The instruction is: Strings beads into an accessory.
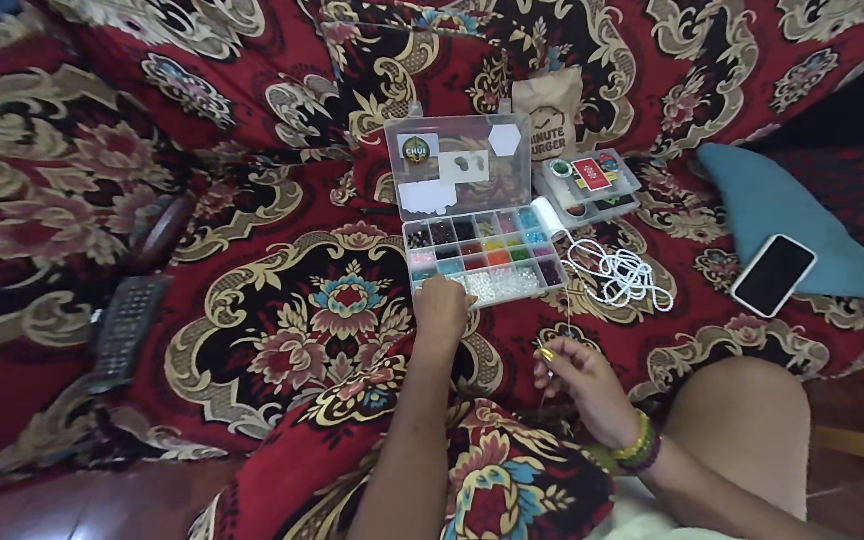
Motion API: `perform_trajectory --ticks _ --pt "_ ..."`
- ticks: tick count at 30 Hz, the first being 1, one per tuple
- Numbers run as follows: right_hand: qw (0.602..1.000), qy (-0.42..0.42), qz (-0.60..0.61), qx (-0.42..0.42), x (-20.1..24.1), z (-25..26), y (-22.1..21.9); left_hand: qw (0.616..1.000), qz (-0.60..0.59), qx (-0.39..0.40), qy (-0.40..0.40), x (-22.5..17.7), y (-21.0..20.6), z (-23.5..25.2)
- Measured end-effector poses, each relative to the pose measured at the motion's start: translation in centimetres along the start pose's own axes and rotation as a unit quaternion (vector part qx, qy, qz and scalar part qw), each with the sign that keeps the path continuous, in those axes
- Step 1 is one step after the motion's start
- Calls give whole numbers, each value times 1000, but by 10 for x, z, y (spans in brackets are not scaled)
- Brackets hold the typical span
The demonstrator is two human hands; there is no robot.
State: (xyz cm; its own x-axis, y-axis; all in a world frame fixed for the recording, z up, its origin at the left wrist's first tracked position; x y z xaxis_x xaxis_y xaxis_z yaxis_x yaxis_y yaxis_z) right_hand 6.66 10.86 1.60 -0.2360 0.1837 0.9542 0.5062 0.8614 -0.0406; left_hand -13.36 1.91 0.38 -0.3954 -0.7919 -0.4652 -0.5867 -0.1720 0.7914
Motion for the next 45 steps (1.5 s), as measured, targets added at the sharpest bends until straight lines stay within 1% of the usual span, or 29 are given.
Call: perform_trajectory --ticks 6,15,23,26,27,28,29,31,32,33,34,36,39,42,45 --pt "1000 1 -18 -11 1 2 4 1000 -18 9 -15 -1 -2 1" --pt "997 21 -31 -60 1 4 16 999 -39 20 -12 -2 0 0" --pt "998 20 0 -53 1 4 14 998 -59 14 -1 1 0 -1" --pt "999 16 9 -51 3 2 13 993 -114 -10 -23 -2 7 -4" --pt "998 16 11 -52 4 2 13 985 -161 -23 -52 -7 10 -6" --pt "998 17 13 -55 5 1 13 969 -229 -25 -92 -15 11 -8" --pt "998 20 16 -58 5 1 14 940 -315 -4 -128 -23 6 -9" --pt "997 31 23 -63 7 1 15 850 -491 92 -171 -43 -13 -14" --pt "997 37 28 -64 7 1 16 809 -542 145 -174 -51 -25 -16" --pt "997 41 31 -64 7 1 16 780 -572 190 -168 -58 -36 -18" --pt "997 44 33 -63 7 1 16 762 -586 226 -157 -63 -47 -19" --pt "996 47 38 -58 7 1 16 744 -592 278 -135 -68 -65 -21" --pt "997 37 43 -51 4 1 15 727 -598 317 -116 -73 -81 -23" --pt "997 35 42 -46 3 1 13 719 -600 332 -114 -74 -85 -24" --pt "998 37 35 -40 3 1 12 722 -593 337 -115 -74 -86 -24"
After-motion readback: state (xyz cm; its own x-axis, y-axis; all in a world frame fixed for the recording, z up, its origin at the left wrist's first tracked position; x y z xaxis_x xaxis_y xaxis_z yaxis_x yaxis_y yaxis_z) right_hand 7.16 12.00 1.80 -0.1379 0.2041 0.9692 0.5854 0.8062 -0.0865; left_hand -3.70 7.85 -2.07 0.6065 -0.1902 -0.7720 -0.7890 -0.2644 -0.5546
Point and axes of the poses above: each hand's wrist, its own z-axis towards the middle knuckle, its own y-axis out of the back of the hand, x = y × z, the point moved 10 cm from there along z, towards the middle knuckle, and after that the axes turned 5 degrees about -z, right-handed, at the moved point
